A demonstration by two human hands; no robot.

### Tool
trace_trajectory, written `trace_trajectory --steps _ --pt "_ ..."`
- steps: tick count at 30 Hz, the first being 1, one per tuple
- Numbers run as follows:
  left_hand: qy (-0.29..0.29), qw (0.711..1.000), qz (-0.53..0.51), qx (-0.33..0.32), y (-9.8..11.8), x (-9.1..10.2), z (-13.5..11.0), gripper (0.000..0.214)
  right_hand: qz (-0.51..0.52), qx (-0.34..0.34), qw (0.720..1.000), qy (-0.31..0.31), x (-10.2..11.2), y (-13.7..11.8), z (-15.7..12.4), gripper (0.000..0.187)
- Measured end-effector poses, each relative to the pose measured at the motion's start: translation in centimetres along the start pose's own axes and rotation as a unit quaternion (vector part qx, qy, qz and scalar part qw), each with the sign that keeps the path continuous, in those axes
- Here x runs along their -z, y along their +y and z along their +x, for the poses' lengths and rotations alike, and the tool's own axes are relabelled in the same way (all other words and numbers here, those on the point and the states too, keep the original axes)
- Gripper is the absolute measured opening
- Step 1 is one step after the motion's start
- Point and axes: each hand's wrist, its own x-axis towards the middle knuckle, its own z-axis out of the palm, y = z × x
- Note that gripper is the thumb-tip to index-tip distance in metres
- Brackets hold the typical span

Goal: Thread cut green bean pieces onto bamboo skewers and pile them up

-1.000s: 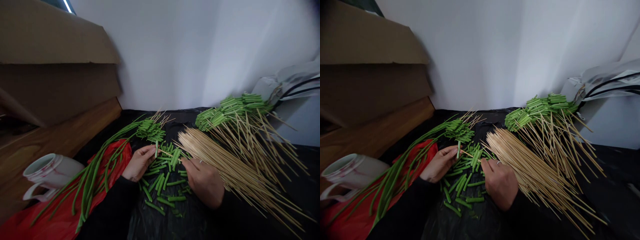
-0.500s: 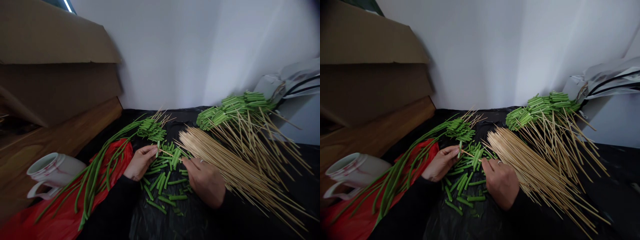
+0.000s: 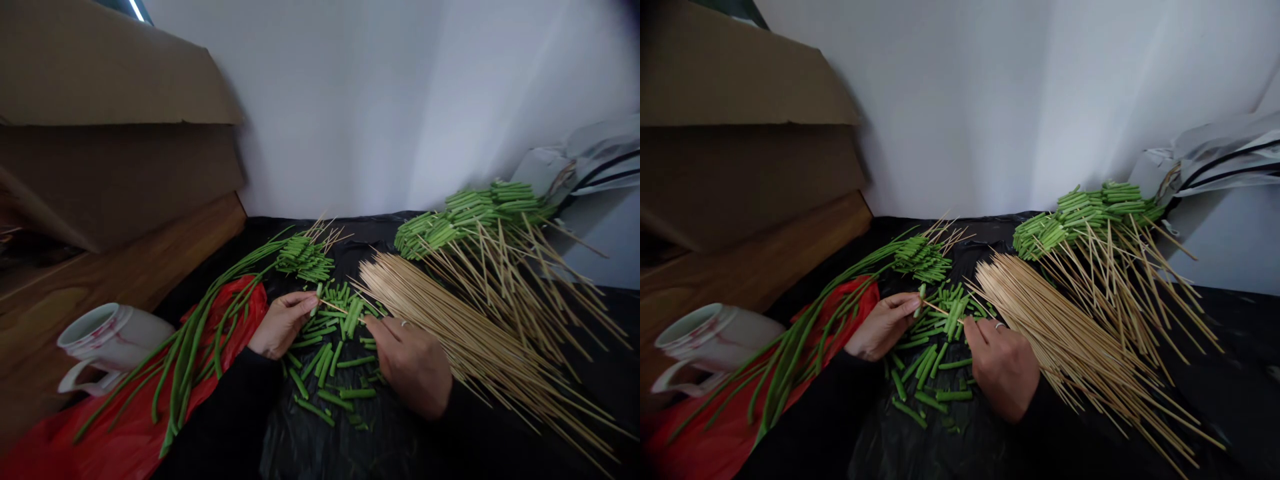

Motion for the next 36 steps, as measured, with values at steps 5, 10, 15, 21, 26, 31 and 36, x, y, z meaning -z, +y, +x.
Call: trace_trajectory --steps 5,10,15,21,26,31,36 --pt "-0.025 1.000 0.000 0.007 -0.1 -0.2 -0.2 0.020 0.006 -0.001 1.000 0.003 0.0 -0.1 0.0 0.027" --pt "-0.005 1.000 -0.007 0.009 -0.1 -0.5 -0.2 0.024 0.003 -0.007 1.000 0.001 -0.1 -0.1 0.0 0.026" --pt "0.004 1.000 0.010 0.016 0.0 -0.7 -0.2 0.027 0.005 -0.004 1.000 0.004 -0.1 -0.1 0.1 0.026" --pt "-0.005 1.000 0.013 0.026 -0.2 -0.7 -0.1 0.026 0.000 -0.012 1.000 0.007 0.0 -0.2 0.2 0.026" --pt "-0.022 0.999 0.014 0.030 -0.1 -0.7 -0.2 0.024 0.009 -0.016 1.000 0.004 0.0 -0.3 0.0 0.025" --pt "-0.033 0.999 0.026 0.019 -0.1 -0.4 -0.2 0.022 0.007 -0.015 1.000 0.003 -0.2 -0.4 -0.1 0.026" --pt "-0.065 0.994 0.076 0.033 -1.2 -1.1 -0.5 0.022 0.000 0.003 1.000 0.000 -0.2 -0.9 0.1 0.025"
